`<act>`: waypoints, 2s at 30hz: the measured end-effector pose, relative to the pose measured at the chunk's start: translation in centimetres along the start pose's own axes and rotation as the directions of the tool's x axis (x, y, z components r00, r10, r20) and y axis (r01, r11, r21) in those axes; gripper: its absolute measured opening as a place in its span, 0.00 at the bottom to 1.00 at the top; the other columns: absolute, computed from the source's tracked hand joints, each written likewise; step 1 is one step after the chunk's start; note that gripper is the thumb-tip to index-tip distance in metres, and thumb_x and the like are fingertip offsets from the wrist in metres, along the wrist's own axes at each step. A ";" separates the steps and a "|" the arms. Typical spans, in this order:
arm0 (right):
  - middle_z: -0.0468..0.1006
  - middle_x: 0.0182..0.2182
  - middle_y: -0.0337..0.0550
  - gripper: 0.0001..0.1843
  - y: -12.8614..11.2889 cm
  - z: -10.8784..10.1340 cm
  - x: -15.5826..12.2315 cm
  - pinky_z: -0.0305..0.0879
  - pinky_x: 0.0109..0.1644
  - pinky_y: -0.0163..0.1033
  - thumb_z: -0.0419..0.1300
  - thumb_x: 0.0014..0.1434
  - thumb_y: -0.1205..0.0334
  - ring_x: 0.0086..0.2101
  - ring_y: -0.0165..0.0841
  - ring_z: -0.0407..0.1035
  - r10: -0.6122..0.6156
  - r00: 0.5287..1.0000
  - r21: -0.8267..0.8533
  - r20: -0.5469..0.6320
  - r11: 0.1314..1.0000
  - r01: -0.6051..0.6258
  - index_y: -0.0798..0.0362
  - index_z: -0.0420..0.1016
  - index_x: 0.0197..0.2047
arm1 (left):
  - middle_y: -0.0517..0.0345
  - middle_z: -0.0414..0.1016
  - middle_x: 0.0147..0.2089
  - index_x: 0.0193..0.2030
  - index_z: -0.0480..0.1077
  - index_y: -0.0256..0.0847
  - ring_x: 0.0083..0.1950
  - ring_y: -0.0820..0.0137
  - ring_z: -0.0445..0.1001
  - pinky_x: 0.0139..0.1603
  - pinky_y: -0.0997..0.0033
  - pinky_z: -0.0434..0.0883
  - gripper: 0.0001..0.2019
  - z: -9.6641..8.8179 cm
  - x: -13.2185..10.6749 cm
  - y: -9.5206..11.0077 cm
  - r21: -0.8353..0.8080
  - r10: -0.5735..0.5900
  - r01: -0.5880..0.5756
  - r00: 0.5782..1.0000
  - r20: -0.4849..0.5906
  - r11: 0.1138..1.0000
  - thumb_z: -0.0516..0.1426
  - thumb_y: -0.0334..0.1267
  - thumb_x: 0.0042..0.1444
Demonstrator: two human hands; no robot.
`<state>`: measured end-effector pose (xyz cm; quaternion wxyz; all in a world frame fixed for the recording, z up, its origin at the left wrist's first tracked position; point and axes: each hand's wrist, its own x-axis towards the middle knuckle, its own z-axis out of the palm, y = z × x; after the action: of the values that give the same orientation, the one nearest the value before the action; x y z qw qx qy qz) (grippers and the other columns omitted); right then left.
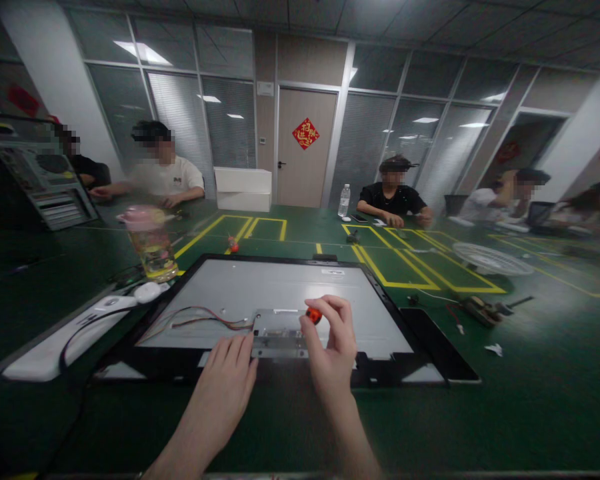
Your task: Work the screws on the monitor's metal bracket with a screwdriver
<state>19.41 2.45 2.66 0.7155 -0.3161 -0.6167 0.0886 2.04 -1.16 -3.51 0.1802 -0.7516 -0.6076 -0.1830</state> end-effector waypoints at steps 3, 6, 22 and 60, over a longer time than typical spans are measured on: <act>0.69 0.38 0.41 0.08 -0.1 0.0 0.0 0.70 0.33 0.36 0.61 0.62 0.68 0.35 0.31 0.69 0.045 0.997 0.002 -0.062 0.999 -0.045 0.48 0.79 0.43 | 0.44 0.76 0.49 0.55 0.72 0.31 0.49 0.56 0.74 0.54 0.49 0.73 0.16 -0.2 0.0 0.1 -0.003 0.004 -0.004 1.000 -0.004 1.000 0.51 0.28 0.63; 0.72 0.38 0.42 0.10 -0.3 0.0 0.1 0.70 0.31 0.35 0.58 0.65 0.67 0.33 0.30 0.71 0.079 0.996 0.027 -0.031 0.997 -0.078 0.47 0.78 0.47 | 0.44 0.76 0.49 0.55 0.72 0.31 0.49 0.55 0.74 0.53 0.48 0.73 0.16 -0.2 0.0 0.1 0.002 0.009 -0.009 1.000 -0.002 1.000 0.51 0.28 0.64; 0.71 0.37 0.42 0.11 0.1 0.0 0.0 0.68 0.34 0.38 0.61 0.62 0.68 0.34 0.32 0.70 -0.043 0.995 -0.087 -0.085 0.996 0.036 0.48 0.79 0.47 | 0.45 0.75 0.48 0.55 0.72 0.32 0.48 0.56 0.73 0.52 0.49 0.72 0.17 -0.3 0.0 0.0 -0.014 0.000 0.000 1.000 -0.014 1.000 0.50 0.28 0.64; 0.72 0.41 0.45 0.08 0.1 0.1 0.2 0.71 0.37 0.40 0.63 0.62 0.62 0.38 0.34 0.71 0.100 0.983 -0.097 -0.153 0.989 -0.115 0.50 0.79 0.45 | 0.46 0.75 0.49 0.56 0.71 0.33 0.50 0.57 0.73 0.55 0.50 0.71 0.16 -0.3 0.0 0.0 -0.008 -0.006 0.006 1.000 0.003 1.000 0.49 0.28 0.64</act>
<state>19.36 2.68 2.82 0.7355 -0.3920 -0.5481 0.0708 2.02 -1.32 -3.21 0.1759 -0.7508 -0.6092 -0.1848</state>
